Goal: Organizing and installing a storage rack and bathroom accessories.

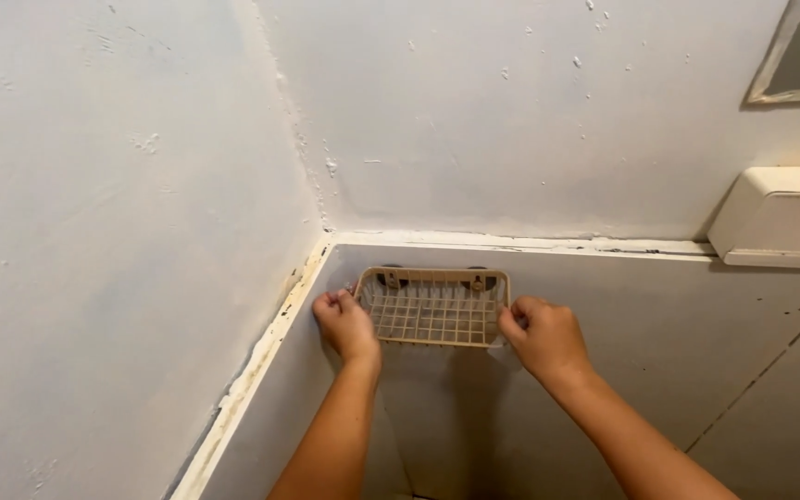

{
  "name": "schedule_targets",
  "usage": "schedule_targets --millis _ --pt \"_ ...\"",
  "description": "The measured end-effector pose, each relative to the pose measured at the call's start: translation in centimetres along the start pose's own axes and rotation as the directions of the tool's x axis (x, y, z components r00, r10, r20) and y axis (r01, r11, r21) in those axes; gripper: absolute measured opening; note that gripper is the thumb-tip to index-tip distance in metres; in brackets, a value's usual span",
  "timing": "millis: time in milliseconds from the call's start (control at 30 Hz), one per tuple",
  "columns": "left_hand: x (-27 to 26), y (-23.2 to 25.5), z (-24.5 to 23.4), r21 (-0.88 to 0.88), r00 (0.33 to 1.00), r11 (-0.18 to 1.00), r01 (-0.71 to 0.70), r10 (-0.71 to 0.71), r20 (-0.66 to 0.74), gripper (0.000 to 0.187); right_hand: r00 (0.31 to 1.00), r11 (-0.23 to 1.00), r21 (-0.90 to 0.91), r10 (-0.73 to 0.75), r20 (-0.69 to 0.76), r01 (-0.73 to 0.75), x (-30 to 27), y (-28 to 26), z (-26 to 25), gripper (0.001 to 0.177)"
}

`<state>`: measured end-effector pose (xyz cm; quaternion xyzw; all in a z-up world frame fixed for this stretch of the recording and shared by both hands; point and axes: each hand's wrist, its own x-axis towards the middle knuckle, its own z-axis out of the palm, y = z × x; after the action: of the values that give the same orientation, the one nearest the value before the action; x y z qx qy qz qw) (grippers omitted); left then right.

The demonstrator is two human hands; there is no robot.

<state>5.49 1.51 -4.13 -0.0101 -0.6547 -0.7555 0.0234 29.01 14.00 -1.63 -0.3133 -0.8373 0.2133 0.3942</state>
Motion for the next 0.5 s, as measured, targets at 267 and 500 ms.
schedule_targets --millis 267,500 --pt "0.6 -1.7 0.7 -0.077 0.995 0.994 -0.083 0.078 -0.065 0.014 1.000 1.000 0.004 -0.011 0.026 0.011 0.5 -0.2 -0.6 0.030" --pt "1.1 -2.9 1.2 -0.136 0.988 0.984 -0.117 0.101 -0.119 0.011 0.980 0.993 -0.008 0.116 0.164 -0.116 1.0 0.2 -1.3 0.036"
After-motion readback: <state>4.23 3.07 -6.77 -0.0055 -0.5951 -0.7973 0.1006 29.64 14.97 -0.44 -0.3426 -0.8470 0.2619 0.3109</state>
